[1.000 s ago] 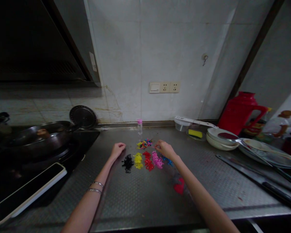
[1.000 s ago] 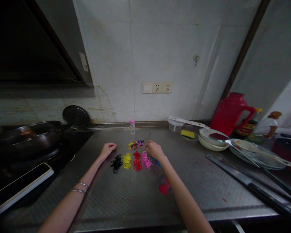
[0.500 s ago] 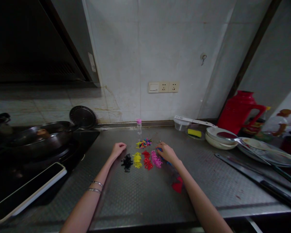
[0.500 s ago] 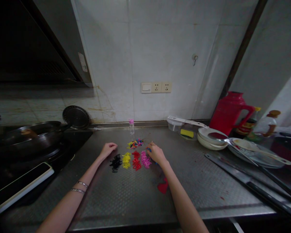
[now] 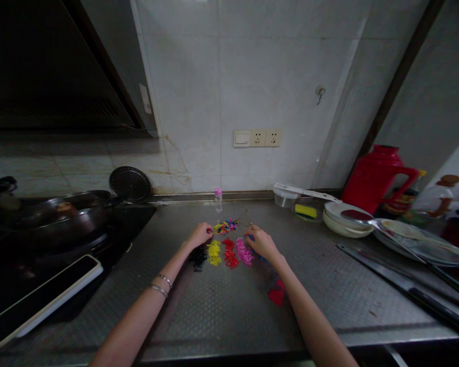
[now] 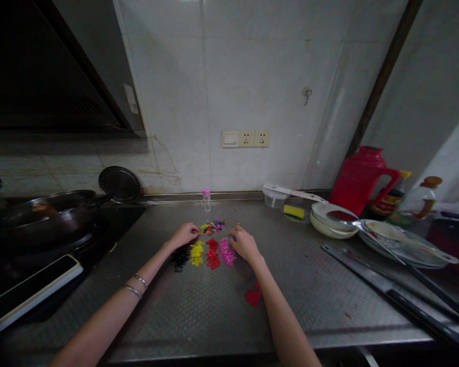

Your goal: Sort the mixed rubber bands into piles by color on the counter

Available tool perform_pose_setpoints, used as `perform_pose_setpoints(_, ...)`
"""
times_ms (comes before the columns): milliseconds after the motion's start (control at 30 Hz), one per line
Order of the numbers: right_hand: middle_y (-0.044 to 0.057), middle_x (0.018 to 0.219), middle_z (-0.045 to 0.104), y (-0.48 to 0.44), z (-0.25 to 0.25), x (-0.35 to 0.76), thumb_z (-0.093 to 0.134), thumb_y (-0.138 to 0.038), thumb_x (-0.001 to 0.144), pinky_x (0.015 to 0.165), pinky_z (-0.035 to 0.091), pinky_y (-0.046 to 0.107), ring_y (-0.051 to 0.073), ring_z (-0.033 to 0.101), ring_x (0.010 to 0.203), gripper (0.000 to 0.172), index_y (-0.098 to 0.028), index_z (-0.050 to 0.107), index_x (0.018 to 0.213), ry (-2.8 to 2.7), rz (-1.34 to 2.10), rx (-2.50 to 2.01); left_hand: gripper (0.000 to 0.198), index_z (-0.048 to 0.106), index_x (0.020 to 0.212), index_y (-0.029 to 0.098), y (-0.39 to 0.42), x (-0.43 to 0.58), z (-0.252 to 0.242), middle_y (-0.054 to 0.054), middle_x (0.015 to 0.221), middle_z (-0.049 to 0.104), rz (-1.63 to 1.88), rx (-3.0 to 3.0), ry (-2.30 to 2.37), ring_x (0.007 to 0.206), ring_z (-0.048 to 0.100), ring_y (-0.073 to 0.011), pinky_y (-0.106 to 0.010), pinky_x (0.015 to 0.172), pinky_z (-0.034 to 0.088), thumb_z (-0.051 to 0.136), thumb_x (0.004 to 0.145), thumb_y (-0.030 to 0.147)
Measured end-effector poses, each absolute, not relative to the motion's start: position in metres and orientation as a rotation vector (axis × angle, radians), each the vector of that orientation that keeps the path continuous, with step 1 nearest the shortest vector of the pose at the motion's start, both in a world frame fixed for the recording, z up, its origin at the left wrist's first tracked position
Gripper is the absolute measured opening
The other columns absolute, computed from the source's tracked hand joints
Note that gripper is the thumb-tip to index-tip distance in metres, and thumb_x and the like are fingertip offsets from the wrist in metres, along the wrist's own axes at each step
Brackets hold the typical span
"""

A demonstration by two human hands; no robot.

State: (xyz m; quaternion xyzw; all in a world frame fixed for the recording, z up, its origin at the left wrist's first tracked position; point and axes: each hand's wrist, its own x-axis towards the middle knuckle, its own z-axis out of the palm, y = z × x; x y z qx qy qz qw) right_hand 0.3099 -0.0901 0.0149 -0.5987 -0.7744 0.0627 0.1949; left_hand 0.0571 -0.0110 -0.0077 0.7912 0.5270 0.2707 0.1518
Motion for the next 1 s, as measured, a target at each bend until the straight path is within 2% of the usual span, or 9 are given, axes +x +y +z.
perform_pose_setpoints(367, 0.004, 0.108, 0.054, -0.092, 0.016, 0.311, 0.038, -0.026, 0.084, 0.076, 0.037, 0.019, 0.013, 0.052, 0.096, 0.027, -0.023, 0.060, 0.100, -2.209, 0.129, -1.693, 0.016, 0.069, 0.064, 0.016, -0.008, 0.060, -0.006, -0.004, 0.068, 0.066, 0.790, 2.259, 1.428, 0.065, 0.057, -0.0158, -0.023, 0.065, 0.041, 0.054, 0.061, 0.018)
perform_pose_setpoints(567, 0.004, 0.107, 0.054, -0.091, 0.015, 0.310, 0.038, -0.026, 0.083, 0.077, 0.037, 0.019, 0.013, 0.053, 0.095, 0.026, -0.022, 0.060, 0.097, -2.219, 0.126, -1.693, 0.017, 0.069, 0.069, 0.015, -0.018, 0.053, -0.002, -0.006, 0.071, 0.066, 0.837, 2.292, 1.340, 0.068, 0.056, -0.0164, -0.024, 0.066, 0.040, 0.054, 0.062, 0.019)
perform_pose_setpoints(800, 0.004, 0.107, 0.055, -0.090, 0.012, 0.310, 0.039, -0.026, 0.083, 0.076, 0.037, 0.019, 0.013, 0.053, 0.094, 0.026, -0.022, 0.061, 0.097, -2.223, 0.145, -1.703, 0.015, 0.070, 0.070, 0.016, -0.038, 0.048, -0.003, -0.005, 0.071, 0.064, 0.740, 2.301, 1.296, 0.068, 0.055, -0.0154, -0.024, 0.066, 0.041, 0.057, 0.063, 0.020)
perform_pose_setpoints(1000, 0.004, 0.107, 0.054, -0.088, 0.009, 0.312, 0.039, -0.027, 0.083, 0.074, 0.037, 0.019, 0.013, 0.053, 0.094, 0.026, -0.022, 0.061, 0.097, -2.221, 0.113, -1.691, 0.016, 0.069, 0.071, 0.014, -0.036, 0.034, -0.006, -0.006, 0.074, 0.065, 0.847, 2.221, 1.335, 0.071, 0.057, -0.0160, -0.025, 0.069, 0.042, 0.056, 0.063, 0.020)
